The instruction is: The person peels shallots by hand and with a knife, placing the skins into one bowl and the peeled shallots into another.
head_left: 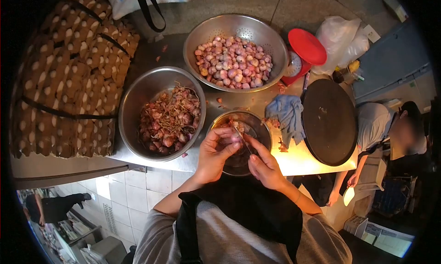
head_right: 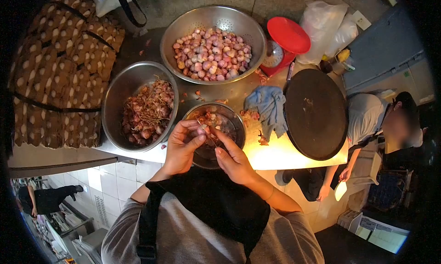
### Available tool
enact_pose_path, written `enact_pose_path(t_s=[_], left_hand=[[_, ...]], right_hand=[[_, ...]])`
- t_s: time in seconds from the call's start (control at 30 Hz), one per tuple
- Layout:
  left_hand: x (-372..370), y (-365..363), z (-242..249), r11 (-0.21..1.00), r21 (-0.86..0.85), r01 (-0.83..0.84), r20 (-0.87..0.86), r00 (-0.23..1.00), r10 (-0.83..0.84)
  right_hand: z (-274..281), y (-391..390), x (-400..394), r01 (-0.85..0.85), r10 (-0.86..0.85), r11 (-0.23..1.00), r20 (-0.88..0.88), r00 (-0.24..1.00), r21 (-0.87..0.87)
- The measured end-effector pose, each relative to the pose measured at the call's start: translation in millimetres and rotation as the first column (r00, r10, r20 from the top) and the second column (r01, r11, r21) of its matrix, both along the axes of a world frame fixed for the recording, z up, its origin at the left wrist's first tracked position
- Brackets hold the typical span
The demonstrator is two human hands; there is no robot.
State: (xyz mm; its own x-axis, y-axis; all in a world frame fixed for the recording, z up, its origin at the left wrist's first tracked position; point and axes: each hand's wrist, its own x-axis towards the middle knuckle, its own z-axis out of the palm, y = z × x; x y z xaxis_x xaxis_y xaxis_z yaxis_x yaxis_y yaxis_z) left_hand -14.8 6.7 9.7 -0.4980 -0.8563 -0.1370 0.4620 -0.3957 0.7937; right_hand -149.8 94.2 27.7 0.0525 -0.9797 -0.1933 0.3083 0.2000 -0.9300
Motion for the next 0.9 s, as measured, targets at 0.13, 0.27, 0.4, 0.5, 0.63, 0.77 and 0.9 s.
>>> enact_pose_path(t_s=[0.13, 0.27, 0.4, 0.5, 0.63, 0.77, 0.9], left_hand=[[2.0, 3.4, 1.4, 0.979, -0.204, -0.005, 0.141, 0.989, 0.035], [2.1, 5.4, -0.1, 0.98, -0.194, -0.041, 0.105, 0.992, 0.062], [2.0, 3.7, -1.4, 0.981, -0.19, -0.042, 0.102, 0.993, 0.062], [1.4, 2.0, 1.6, 0.978, -0.206, -0.036, 0.129, 0.99, 0.063], [0.6, 3.1, 5.7, 0.993, -0.116, -0.02, 0.069, 0.997, 0.028], [-0.5, 1.3, 2.6, 0.994, -0.101, -0.041, 0.102, 0.993, 0.051], [-0.8, 1.4, 1.8, 0.989, -0.14, -0.047, 0.075, 0.996, 0.058]], right_hand=[[-6.1, 0.2, 1.2, 0.011, -0.067, 0.991, -0.409, 0.91, -0.136], [2.7, -5.3, 2.0, -0.086, -0.238, 0.927, -0.748, 0.62, -0.366], [-2.0, -6.6, 1.4, -0.056, -0.256, 0.923, -0.716, 0.65, -0.381], [-3.6, -6.5, 1.6, 0.025, -0.269, 0.935, -0.661, 0.7, -0.355], [-11.7, -8.0, -8.3, 0.226, -0.242, 0.97, -0.455, 0.857, -0.089], [-0.3, -5.5, -9.6, 0.151, -0.127, 0.987, -0.297, 0.947, 0.061], [-1.5, -4.8, -0.2, 0.033, -0.059, 0.997, -0.372, 0.926, -0.075]])
